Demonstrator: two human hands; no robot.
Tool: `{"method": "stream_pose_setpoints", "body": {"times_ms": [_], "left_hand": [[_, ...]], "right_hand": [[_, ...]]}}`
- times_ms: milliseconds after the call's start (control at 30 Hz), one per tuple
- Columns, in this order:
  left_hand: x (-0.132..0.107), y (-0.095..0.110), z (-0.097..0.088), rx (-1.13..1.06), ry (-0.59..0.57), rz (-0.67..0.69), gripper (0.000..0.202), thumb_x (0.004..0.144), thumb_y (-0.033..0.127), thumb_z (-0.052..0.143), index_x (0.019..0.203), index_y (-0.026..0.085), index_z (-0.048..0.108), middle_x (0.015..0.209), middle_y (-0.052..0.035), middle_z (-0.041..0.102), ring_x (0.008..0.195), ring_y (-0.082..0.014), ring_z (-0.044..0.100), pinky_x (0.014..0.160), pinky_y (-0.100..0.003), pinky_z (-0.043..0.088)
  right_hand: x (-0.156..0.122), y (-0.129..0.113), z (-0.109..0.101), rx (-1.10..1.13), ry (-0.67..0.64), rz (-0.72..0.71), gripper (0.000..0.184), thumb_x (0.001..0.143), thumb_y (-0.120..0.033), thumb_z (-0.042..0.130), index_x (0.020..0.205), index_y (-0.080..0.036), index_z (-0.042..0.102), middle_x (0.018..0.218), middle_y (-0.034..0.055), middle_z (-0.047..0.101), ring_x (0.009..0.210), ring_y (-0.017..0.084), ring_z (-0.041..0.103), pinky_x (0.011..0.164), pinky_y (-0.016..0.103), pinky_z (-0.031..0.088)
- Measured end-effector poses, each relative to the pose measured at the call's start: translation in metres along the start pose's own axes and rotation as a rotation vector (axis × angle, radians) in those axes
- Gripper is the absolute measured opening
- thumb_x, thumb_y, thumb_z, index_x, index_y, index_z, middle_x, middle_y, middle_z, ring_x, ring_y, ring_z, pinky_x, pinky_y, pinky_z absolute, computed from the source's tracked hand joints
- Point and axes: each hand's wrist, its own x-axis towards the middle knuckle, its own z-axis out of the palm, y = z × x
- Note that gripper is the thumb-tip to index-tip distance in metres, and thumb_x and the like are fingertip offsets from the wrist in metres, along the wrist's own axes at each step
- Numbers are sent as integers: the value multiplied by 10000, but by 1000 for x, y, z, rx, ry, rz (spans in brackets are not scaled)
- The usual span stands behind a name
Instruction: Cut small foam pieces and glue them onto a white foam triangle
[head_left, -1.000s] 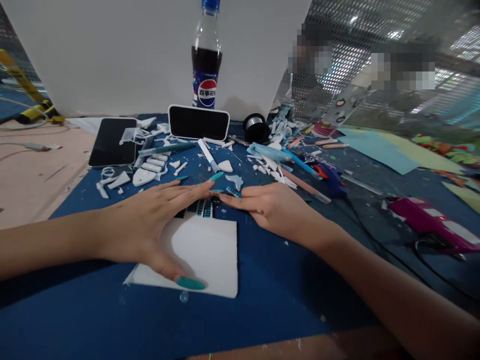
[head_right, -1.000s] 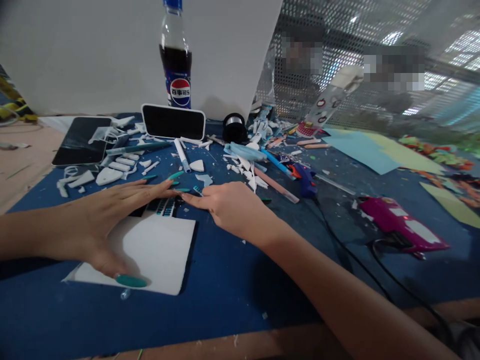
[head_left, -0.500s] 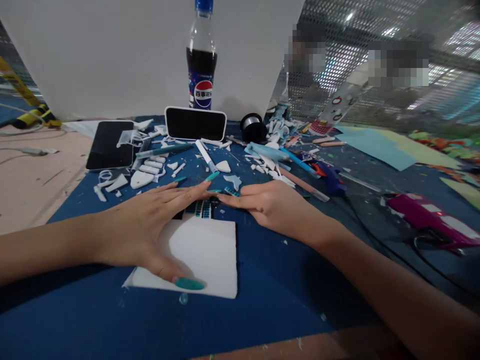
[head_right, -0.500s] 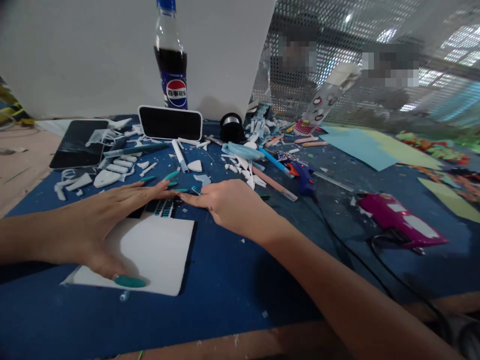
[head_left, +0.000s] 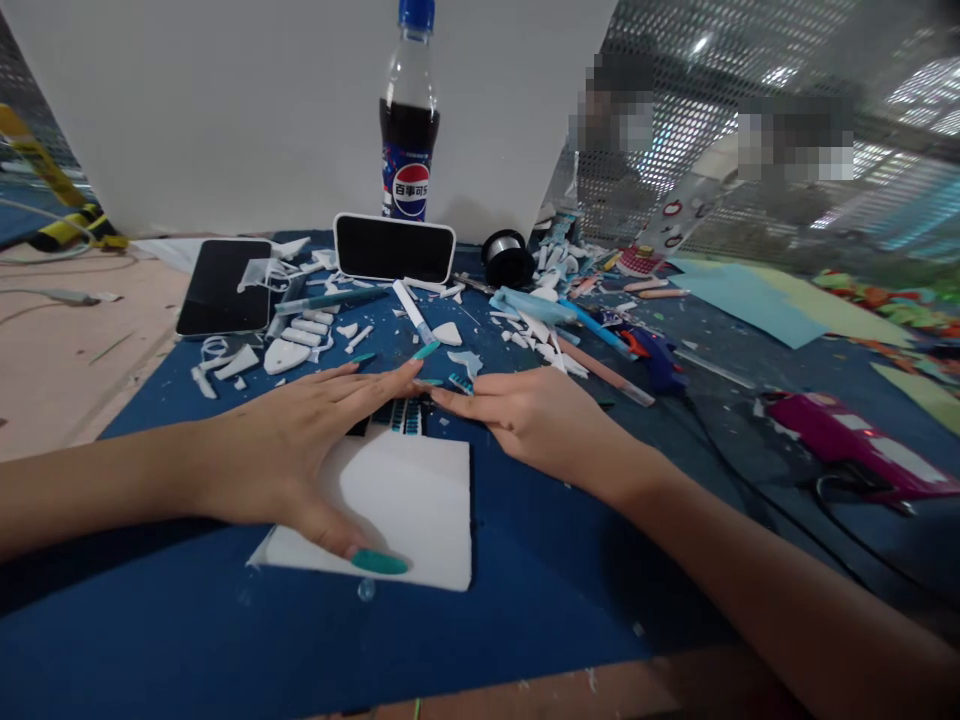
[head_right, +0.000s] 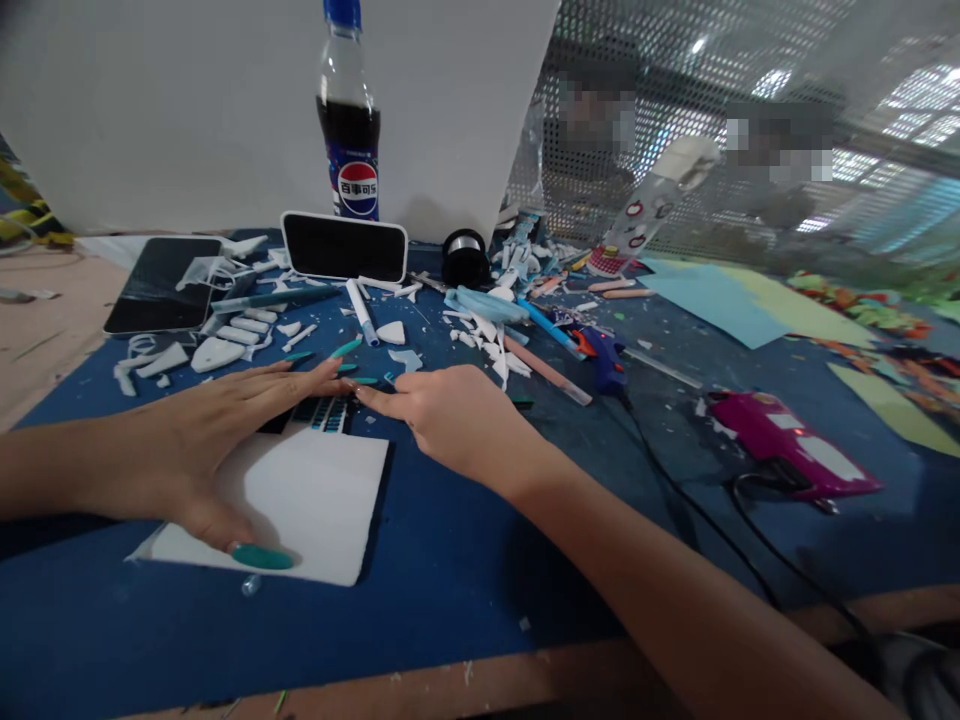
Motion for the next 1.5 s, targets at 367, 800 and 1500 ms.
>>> {"method": "stream_pose_setpoints", "body": {"times_ms": [367,800,1500], "left_hand": [[-1,-6,-2,-36,-18,13,1283,594,738,663,1446,339,-209,1545,-84,250,1367,-404,285,1048,-556,344],[0,-12,-10,-199,-20,63,1169,687,628,684,1464,356,-144,1520,-114,280,1361,-388,309,1022,-517,420],[9,-1,-8,-121,453,-125,355,952,480,328,1142,219,475,1093,-83,546,1030,-245,520,865,-414,455]], "right_hand": [[-3,10,-17,99,110,82,445,903,-117,475,1333,-214,534,761,39,679,620,130,547,566,237,348],[7,-15,-18,691,245,345,246,824,-303,610,1029,-177,561,1117,97,583,976,202,559,759,306,448],[10,-22,-10,728,296,225,446,817,-240,637,1212,-165,443,1123,113,598,1036,228,579,785,344,485]]}}
